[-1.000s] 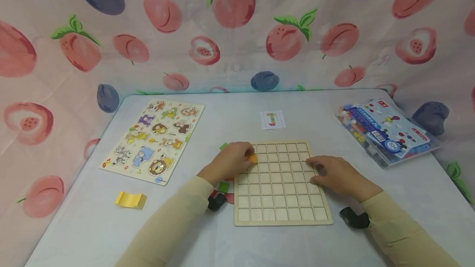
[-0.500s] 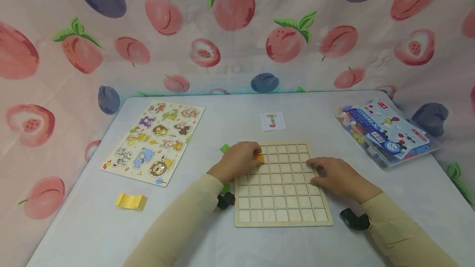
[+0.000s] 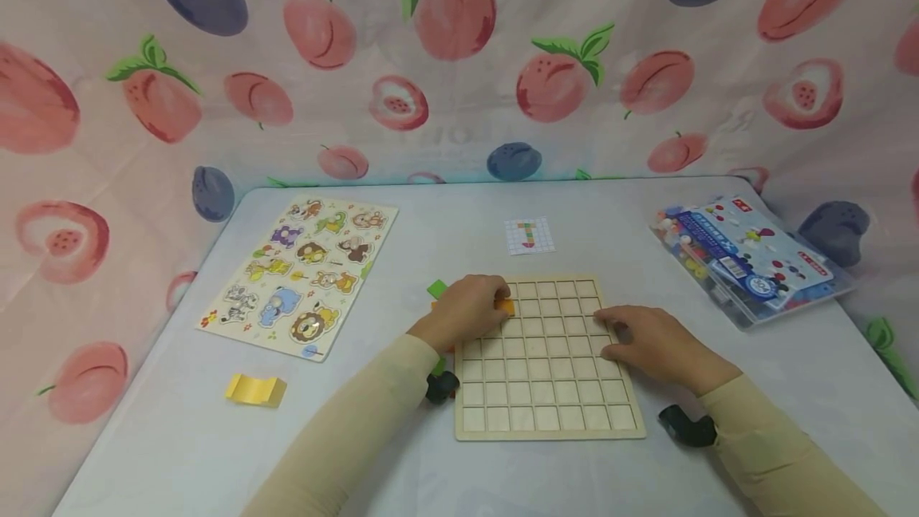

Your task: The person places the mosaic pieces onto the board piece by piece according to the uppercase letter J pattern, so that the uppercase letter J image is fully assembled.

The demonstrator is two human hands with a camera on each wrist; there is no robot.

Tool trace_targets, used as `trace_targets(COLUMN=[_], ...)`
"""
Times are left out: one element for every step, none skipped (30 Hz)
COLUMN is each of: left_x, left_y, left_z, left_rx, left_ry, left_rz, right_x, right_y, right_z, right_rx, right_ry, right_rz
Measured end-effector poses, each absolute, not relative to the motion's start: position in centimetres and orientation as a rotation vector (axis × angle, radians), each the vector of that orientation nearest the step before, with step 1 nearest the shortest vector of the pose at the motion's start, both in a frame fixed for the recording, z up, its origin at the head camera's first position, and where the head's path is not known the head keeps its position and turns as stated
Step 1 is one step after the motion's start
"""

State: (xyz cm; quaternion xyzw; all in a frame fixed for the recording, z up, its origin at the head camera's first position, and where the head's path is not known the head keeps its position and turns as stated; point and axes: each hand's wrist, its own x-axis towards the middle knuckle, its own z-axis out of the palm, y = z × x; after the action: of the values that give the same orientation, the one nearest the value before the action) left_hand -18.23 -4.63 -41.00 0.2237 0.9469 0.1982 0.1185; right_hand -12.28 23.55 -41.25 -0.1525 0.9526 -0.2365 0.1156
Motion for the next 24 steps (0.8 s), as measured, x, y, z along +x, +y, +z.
trace_targets(left_x=[-18.25,-18.27,-18.29,-18.30,-18.31,-18.32,-18.32,-18.32,-18.32,-18.32,-18.35,-18.36,-18.38,-18.39,-18.40,-18.42,-18.45,-18.47,-18.50,-18.53,-18.55,-18.57,-18.58,-18.59], left_y=[-4.62,-4.60,-4.57,-4.55,-4.54,-4.53,-4.54,-4.54,-4.56,-4.57,-4.57,-4.57,-4.57,-4.57,-4.57,-4.57,-4.56,-4.56,-4.56,-4.56,-4.56,-4.57,-4.57,-4.58], left_z=[-41.02,-41.06,-41.08,-41.09,-41.10,-41.10,-41.10,-41.09,-41.06,-41.05,-41.04,-41.04,-41.03,-41.03,-41.03,-41.04,-41.08,-41.11,-41.15,-41.19,-41.22,-41.25,-41.27,-41.26], left_rx=[0.655,0.656,0.658,0.661,0.666,0.669,0.674,0.675,0.674,0.672,0.671,0.670,0.670,0.670,0.673,0.676,0.680,0.684,0.687,0.690,0.693,0.695,0.698,0.702], left_ry=[2.770,2.769,2.770,2.770,2.771,2.771,2.771,2.770,2.769,2.766,2.763,2.759,2.754,2.751,2.748,2.746,2.745,2.744,2.745,2.746,2.746,2.746,2.746,2.746], left_rz=[0.575,0.572,0.570,0.568,0.564,0.560,0.556,0.554,0.551,0.548,0.543,0.538,0.535,0.530,0.525,0.521,0.517,0.514,0.513,0.511,0.510,0.509,0.508,0.507], right_x=[-12.29,-12.29,-12.30,-12.29,-12.28,-12.27,-12.27,-12.25,-12.25,-12.24,-12.23,-12.22,-12.20,-12.18,-12.16,-12.14,-12.12,-12.10,-12.07,-12.06,-12.05,-12.05,-12.05,-12.05], right_y=[23.54,23.53,23.52,23.52,23.52,23.52,23.52,23.52,23.51,23.50,23.49,23.48,23.49,23.49,23.51,23.53,23.54,23.55,23.56,23.55,23.54,23.53,23.51,23.50], right_z=[-41.28,-41.30,-41.32,-41.32,-41.33,-41.33,-41.32,-41.32,-41.33,-41.33,-41.33,-41.33,-41.33,-41.33,-41.32,-41.30,-41.29,-41.27,-41.25,-41.24,-41.22,-41.22,-41.21,-41.20], right_rx=[-0.445,-0.441,-0.439,-0.435,-0.433,-0.430,-0.428,-0.424,-0.426,-0.425,-0.423,-0.422,-0.422,-0.423,-0.424,-0.425,-0.426,-0.428,-0.428,-0.429,-0.427,-0.427,-0.426,-0.425], right_ry=[2.790,2.787,2.787,2.785,2.784,2.783,2.782,2.780,2.780,2.778,2.776,2.775,2.775,2.776,2.778,2.781,2.784,2.788,2.790,2.791,2.791,2.791,2.791,2.790], right_rz=[-0.693,-0.692,-0.691,-0.690,-0.689,-0.690,-0.691,-0.690,-0.692,-0.694,-0.695,-0.696,-0.699,-0.701,-0.703,-0.704,-0.705,-0.706,-0.707,-0.706,-0.705,-0.704,-0.703,-0.701])
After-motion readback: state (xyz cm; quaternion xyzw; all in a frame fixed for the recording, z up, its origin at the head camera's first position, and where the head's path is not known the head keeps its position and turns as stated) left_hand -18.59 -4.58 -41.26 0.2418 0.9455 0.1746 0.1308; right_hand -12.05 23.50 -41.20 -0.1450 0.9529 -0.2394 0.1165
